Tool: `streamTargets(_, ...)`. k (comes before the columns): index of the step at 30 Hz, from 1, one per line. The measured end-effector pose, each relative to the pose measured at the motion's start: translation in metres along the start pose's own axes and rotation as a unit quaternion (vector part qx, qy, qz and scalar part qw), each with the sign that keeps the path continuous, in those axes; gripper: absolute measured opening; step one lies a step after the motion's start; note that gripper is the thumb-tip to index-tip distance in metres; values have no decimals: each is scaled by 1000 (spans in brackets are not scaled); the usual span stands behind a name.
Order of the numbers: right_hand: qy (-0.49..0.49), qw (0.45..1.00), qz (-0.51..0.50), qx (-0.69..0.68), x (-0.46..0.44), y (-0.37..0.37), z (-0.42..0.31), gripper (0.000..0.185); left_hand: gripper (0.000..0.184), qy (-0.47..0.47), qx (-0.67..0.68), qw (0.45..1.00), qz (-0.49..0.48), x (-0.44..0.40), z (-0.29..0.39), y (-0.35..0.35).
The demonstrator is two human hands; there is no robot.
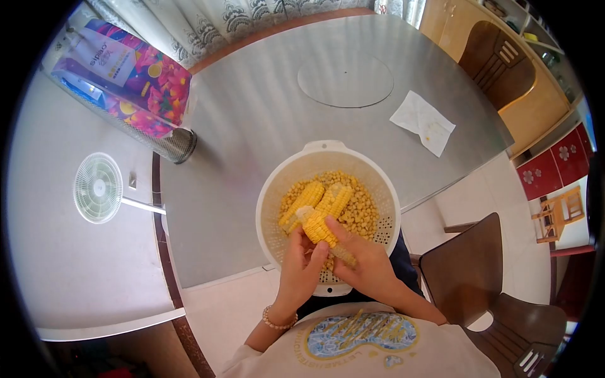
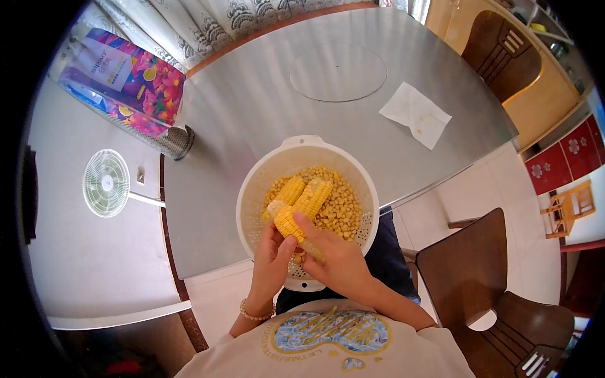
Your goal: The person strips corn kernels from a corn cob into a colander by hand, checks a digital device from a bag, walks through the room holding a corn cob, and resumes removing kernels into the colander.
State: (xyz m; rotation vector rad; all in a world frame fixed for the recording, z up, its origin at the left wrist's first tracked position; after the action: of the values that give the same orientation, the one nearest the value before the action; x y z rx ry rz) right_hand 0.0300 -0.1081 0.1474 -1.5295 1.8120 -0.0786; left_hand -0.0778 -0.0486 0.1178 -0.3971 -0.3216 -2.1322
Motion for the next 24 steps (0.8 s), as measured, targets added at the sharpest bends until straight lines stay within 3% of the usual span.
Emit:
streamTargets(4, 4, 1000, -23, 17, 3, 4, 3, 72, 39, -37, 25, 999, 6, 0, -1, 0)
streamTargets(13, 24, 999, -29, -28, 4, 3, 6, 72, 33, -6, -118, 991, 54, -2, -1, -6)
streamTargets(15, 85, 983, 12, -162, 4, -2, 13, 72, 32, -71, -107, 991, 45, -5, -8, -17)
streamTargets(16, 88, 983, 13, -163, 4, -2, 10, 72, 32, -74, -108, 990, 43, -3, -8, -15)
streamTargets(18, 88, 990, -5, -113, 1, -3, 8, 72, 33, -20, 34, 999, 6, -4, 2, -7)
streamTargets(21, 74, 994, -2, -85, 1, -1, 8, 70, 34, -59, 47, 997, -1, 2, 8, 0)
streamTargets(24, 47, 997, 4, -57, 2, 0, 7, 70, 34, -26, 10, 1000, 12, 3, 6, 2)
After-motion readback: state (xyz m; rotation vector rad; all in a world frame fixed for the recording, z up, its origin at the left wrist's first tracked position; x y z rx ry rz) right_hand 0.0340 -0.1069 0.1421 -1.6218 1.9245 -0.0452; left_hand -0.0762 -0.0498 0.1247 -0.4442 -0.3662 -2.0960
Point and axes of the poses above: each hand's wrist, its own x-axis away from the middle knuckle, its own y-axis out of the palm, z = x × y, the point moved 7 cm from there along -x, towards the middle knuckle, and after that the axes turned 15 degrees about -y, right-handed, at the moved point
